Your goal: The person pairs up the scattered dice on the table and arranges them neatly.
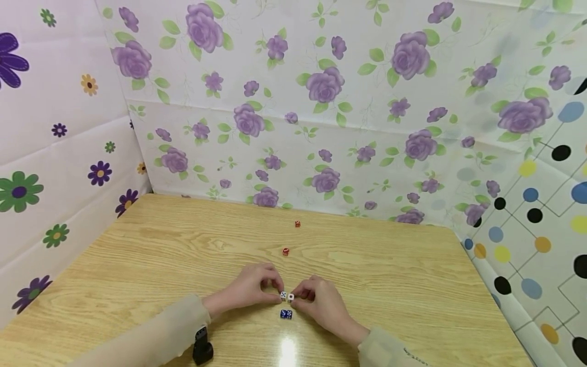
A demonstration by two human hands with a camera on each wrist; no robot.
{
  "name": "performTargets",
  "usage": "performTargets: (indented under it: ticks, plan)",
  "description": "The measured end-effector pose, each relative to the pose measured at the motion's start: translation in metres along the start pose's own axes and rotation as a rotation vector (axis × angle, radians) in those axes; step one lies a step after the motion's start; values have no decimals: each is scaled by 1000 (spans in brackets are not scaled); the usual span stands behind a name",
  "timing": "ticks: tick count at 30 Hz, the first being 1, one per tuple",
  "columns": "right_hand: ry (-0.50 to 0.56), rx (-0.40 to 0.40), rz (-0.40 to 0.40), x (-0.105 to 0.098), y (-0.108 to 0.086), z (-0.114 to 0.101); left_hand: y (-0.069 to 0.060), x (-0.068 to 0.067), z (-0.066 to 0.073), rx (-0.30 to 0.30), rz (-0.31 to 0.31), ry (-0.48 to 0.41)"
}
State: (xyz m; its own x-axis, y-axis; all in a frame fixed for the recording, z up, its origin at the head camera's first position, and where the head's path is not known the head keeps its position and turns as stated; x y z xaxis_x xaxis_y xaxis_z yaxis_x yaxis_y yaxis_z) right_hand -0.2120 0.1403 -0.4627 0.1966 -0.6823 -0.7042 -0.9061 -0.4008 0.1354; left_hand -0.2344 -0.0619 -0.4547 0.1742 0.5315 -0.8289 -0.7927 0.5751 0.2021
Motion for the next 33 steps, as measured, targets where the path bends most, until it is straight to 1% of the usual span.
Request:
performTargets:
  ticks: [3,7,19,27,33]
  plan:
    - [4,-1,-2,0,0,0,0,1,1,-28,-12,-2]
    - [1,-4,-2,0,1,0,0,0,2,-38,-16,-15]
    - [-14,-17,-1,-1,2,0,1,1,3,-33,-9,8]
    - [-3,-10,-17,-1,2,-2,0,1,3,-45,-21,-5]
    - [1,-12,-20,-1,2,-1,0,2,2,-31,-15,-11]
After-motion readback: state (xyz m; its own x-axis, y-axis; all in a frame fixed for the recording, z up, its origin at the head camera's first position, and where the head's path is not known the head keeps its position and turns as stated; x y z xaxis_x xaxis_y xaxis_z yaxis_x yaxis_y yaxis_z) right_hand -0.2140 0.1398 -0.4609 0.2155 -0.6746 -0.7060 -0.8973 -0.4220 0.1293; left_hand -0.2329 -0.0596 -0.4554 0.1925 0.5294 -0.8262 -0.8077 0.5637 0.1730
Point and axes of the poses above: each hand's wrist, its own y-axis towards the middle knuckle, its own x-axis out of the palm, z = x × y, the point moved 3 cm from there along y, towards the middle knuckle, and after that the axes turned 3 degrees about y, right-handed, at the moved point
